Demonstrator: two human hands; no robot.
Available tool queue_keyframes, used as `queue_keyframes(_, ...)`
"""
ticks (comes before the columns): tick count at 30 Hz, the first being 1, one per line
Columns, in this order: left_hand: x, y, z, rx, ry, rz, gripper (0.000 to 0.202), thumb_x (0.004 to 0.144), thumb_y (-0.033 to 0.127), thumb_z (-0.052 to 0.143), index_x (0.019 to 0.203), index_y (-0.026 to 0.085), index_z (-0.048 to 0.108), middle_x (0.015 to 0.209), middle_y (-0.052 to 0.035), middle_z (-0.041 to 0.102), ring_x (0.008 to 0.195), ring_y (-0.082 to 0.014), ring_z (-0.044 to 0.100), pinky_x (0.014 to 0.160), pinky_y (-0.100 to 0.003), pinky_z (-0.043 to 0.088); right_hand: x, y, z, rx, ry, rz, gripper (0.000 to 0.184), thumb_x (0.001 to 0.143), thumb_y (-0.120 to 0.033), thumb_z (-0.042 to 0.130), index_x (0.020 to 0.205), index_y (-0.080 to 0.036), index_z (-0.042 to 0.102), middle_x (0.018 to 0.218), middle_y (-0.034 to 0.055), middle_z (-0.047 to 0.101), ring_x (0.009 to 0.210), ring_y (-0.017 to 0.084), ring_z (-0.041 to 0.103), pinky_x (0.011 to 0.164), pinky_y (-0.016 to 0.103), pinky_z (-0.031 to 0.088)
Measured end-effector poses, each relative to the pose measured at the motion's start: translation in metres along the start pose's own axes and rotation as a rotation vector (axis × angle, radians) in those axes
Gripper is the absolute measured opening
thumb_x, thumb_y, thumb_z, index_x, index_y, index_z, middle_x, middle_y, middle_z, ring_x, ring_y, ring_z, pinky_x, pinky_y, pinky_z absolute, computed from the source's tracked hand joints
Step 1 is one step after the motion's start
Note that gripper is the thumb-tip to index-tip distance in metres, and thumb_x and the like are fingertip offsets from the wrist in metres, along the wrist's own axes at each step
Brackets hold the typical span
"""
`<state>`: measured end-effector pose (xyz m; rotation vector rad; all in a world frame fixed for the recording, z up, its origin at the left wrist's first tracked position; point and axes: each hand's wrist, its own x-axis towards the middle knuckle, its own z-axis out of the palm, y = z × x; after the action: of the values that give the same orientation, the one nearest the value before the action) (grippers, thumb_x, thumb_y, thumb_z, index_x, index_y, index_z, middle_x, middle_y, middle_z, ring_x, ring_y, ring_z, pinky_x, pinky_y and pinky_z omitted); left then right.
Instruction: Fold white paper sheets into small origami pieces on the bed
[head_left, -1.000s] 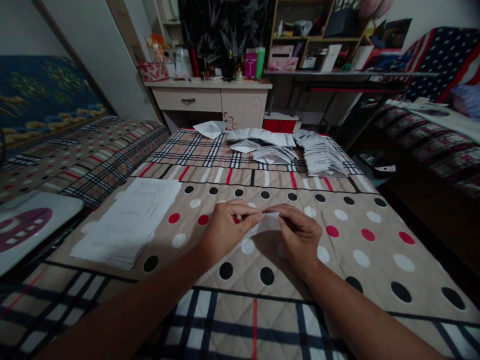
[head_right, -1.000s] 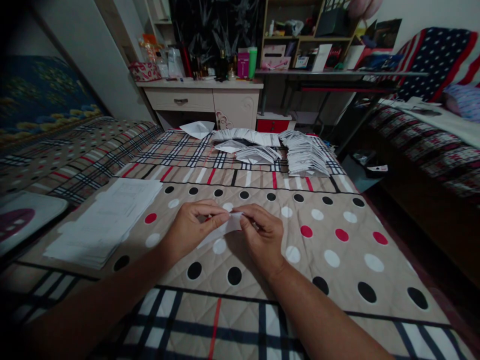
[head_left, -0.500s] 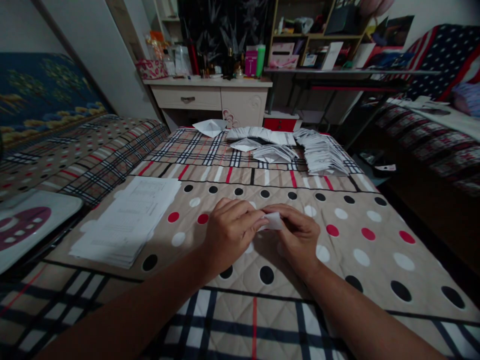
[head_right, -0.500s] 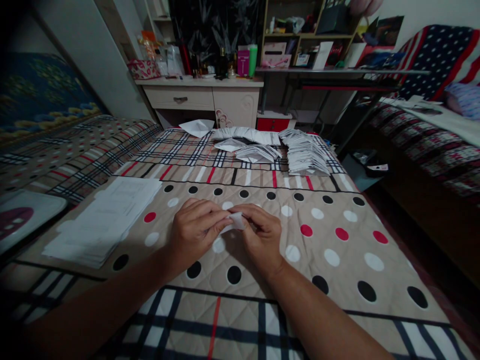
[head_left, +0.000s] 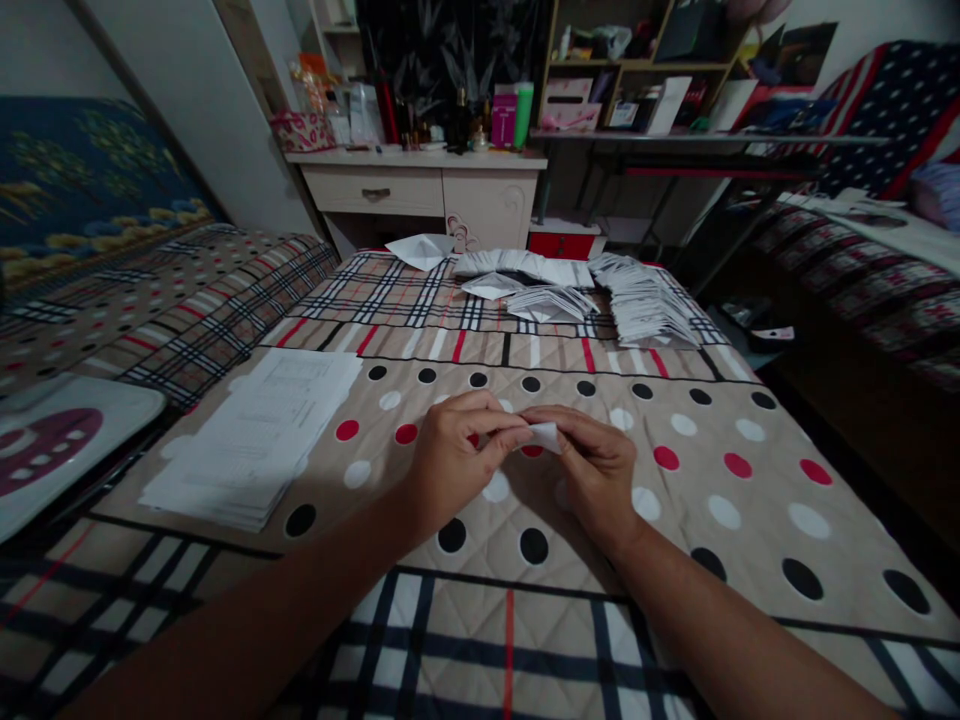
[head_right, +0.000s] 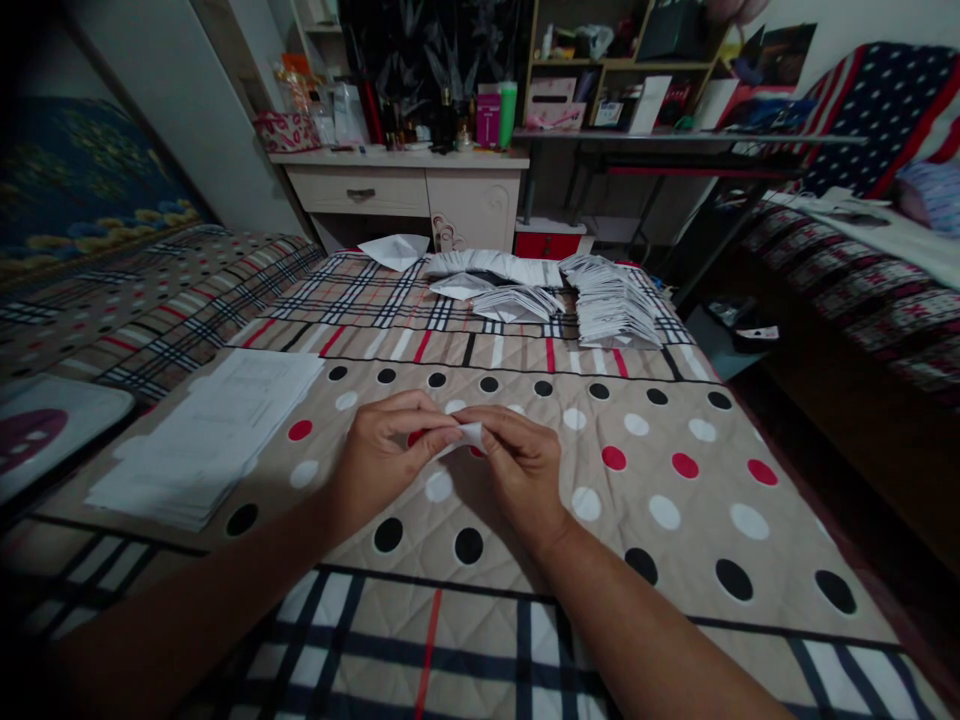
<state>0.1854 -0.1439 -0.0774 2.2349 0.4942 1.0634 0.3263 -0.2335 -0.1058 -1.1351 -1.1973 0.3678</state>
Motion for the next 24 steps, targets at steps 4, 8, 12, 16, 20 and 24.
queue_keyframes(4, 0.002, 0.0, -0.001, -0.09, -0.02, -0.075, 0.004, 0.08, 0.017, 0.073, 0.078, 0.018, 0.077, 0.068, -0.0002, 0.065, 0.062, -0.01, 0.059, 0.057, -0.022, 0.046, -0.001, 0.003, -0.002, -0.01, -0.024, 0.002, 0.026, 0.089, -0.013, 0.062, 0.099, -0.031, 0.078, 0.097, -0.0009, 0.077, 0.09, 0.016, 0.07, 0.081, 0.03, 0.054)
queue_keyframes(8, 0.003, -0.001, -0.002, -0.101, -0.023, -0.043, 0.004, 0.078, 0.017, 0.075, 0.075, 0.017, 0.077, 0.064, -0.0003, 0.065, 0.06, -0.0102, 0.058, 0.057, -0.023, 0.045, -0.001, 0.003, -0.003, -0.002, -0.046, 0.02, 0.025, 0.088, -0.014, 0.062, 0.098, -0.031, 0.078, 0.097, -0.0005, 0.077, 0.089, 0.016, 0.071, 0.08, 0.03, 0.054)
queue_keyframes(12, 0.004, -0.002, -0.005, 0.016, 0.006, 0.052, 0.007, 0.08, 0.018, 0.073, 0.073, 0.017, 0.076, 0.063, -0.001, 0.064, 0.06, -0.0112, 0.057, 0.058, -0.025, 0.043, 0.001, 0.0, -0.002, 0.005, -0.055, 0.039, 0.022, 0.089, -0.018, 0.062, 0.098, -0.03, 0.077, 0.096, -0.0002, 0.077, 0.088, 0.016, 0.07, 0.078, 0.03, 0.053)
queue_keyframes(16, 0.005, -0.001, -0.009, 0.161, 0.009, 0.127, 0.01, 0.082, 0.019, 0.07, 0.072, 0.018, 0.075, 0.062, 0.0, 0.063, 0.062, -0.0122, 0.056, 0.062, -0.028, 0.041, 0.003, -0.004, -0.003, 0.016, -0.077, -0.003, 0.027, 0.096, -0.025, 0.05, 0.104, -0.027, 0.075, 0.102, 0.0039, 0.074, 0.096, 0.019, 0.066, 0.083, 0.035, 0.05)
queue_keyframes(20, 0.007, 0.0, -0.014, 0.226, -0.08, 0.169, 0.013, 0.083, 0.019, 0.068, 0.071, 0.019, 0.073, 0.062, 0.0013, 0.062, 0.065, -0.0127, 0.056, 0.067, -0.03, 0.04, 0.005, -0.006, -0.002, -0.08, -0.077, -0.096, 0.016, 0.087, -0.024, 0.064, 0.099, -0.023, 0.074, 0.094, 0.0054, 0.07, 0.092, 0.02, 0.063, 0.081, 0.036, 0.048)
queue_keyframes(24, 0.01, 0.004, -0.02, 0.33, -0.165, 0.241, 0.017, 0.084, 0.018, 0.065, 0.07, 0.019, 0.072, 0.064, 0.0004, 0.063, 0.067, -0.0144, 0.056, 0.067, -0.032, 0.037, 0.007, -0.005, -0.001, -0.167, -0.087, -0.172, 0.013, 0.083, -0.014, 0.069, 0.09, -0.023, 0.074, 0.081, 0.0021, 0.067, 0.078, 0.017, 0.062, 0.072, 0.034, 0.048)
